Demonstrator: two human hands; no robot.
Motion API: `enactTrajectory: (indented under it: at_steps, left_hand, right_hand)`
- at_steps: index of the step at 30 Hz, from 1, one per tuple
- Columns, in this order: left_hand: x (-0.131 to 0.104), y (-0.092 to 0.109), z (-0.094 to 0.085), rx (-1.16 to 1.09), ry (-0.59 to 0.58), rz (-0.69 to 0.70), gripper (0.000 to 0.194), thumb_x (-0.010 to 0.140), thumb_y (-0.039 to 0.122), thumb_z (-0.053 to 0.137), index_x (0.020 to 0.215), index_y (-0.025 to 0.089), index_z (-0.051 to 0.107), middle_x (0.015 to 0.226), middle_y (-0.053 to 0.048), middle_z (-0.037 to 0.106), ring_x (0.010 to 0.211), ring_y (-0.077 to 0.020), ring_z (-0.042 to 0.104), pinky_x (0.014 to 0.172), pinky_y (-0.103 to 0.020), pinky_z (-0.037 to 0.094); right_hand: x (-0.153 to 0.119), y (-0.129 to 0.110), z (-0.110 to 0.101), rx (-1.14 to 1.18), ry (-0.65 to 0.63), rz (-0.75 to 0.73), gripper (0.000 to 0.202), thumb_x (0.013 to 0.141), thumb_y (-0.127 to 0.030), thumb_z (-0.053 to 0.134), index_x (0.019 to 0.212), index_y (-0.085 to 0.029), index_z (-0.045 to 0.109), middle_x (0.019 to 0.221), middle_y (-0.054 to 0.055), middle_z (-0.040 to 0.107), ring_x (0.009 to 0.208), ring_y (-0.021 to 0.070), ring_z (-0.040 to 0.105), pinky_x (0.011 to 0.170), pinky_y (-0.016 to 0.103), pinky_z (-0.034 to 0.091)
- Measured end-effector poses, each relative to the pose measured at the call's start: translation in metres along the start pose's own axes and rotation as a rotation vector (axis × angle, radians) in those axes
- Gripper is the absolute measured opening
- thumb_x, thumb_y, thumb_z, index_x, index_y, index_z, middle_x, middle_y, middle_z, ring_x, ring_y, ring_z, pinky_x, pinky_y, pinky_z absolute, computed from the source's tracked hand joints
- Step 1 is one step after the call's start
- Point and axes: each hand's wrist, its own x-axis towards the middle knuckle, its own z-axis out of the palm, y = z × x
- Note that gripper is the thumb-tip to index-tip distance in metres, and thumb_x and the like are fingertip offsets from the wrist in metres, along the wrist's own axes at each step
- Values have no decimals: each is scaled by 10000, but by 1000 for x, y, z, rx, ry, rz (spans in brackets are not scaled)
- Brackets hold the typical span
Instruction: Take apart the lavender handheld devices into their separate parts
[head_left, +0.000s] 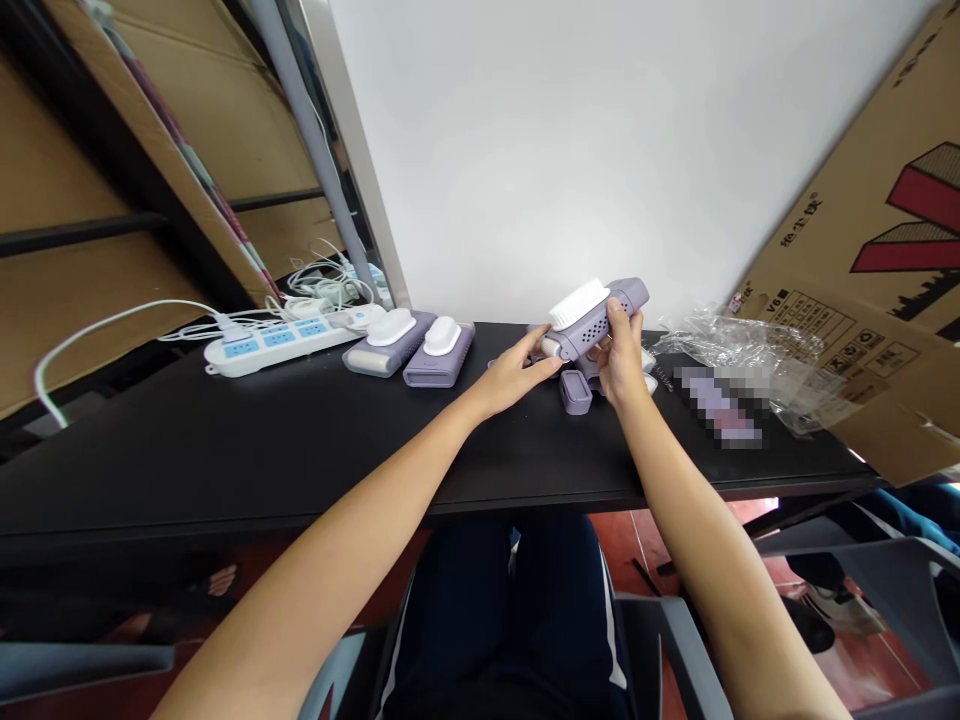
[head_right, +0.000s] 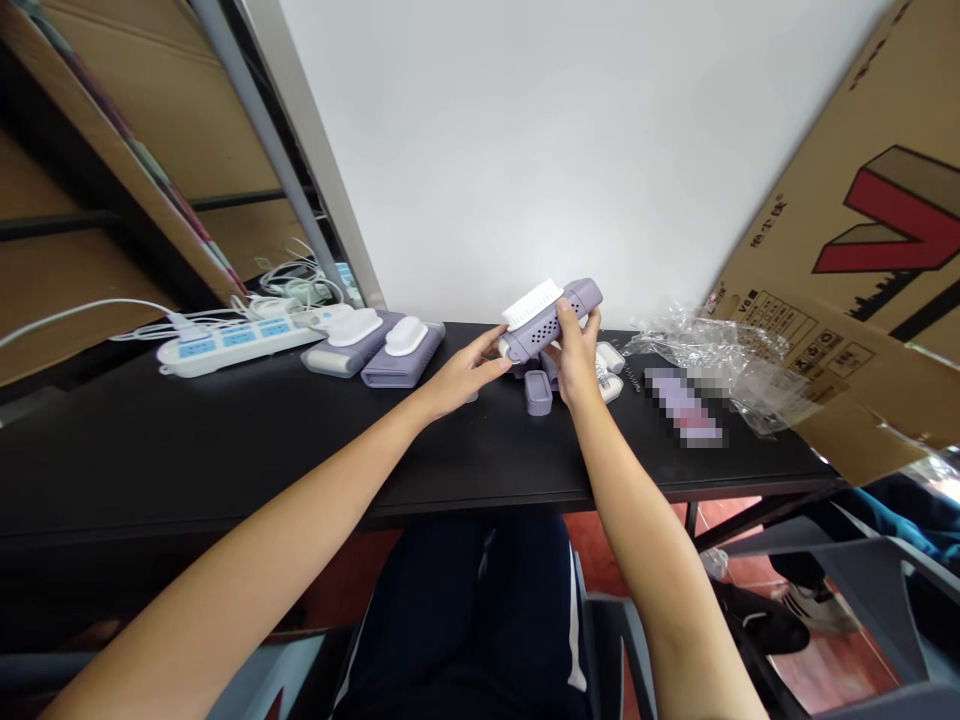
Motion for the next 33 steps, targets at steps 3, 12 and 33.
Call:
enactTrajectory:
  at_steps: [3,12,33]
  left_hand:
    - [1,-1,-1,-36,-15,-8,833,926,581,682,1642,222,453,1525,-104,646,1447,-325,568,1197,-443,435]
    - [0,1,-4,-15,-24,-28,751,870,569,791,1516,253,574,1466,-76,684,1371,-314,620,1176,-444,459]
    - [0,16,-3,-171,17,-17,819,710,389,843,1452,158,584,1474,-155,692,1386,-356,625,1168,-502,466]
  right_hand:
    - [-1,0,1,6,-3,-12,673,780,-674,792,1296,-351,506,1275,34,665,1100,215,686,766,301,602]
    - [-4,0,2,-17,-38,-14,652,796,-650,796,1315,-372,518,1219,22,691,1018,203,707,783,328,603]
    - [-6,-1,3,-2,-55,-68,574,805,-613,797,1245,-366,522,1226,18,680,1029,195,692,716,277,592]
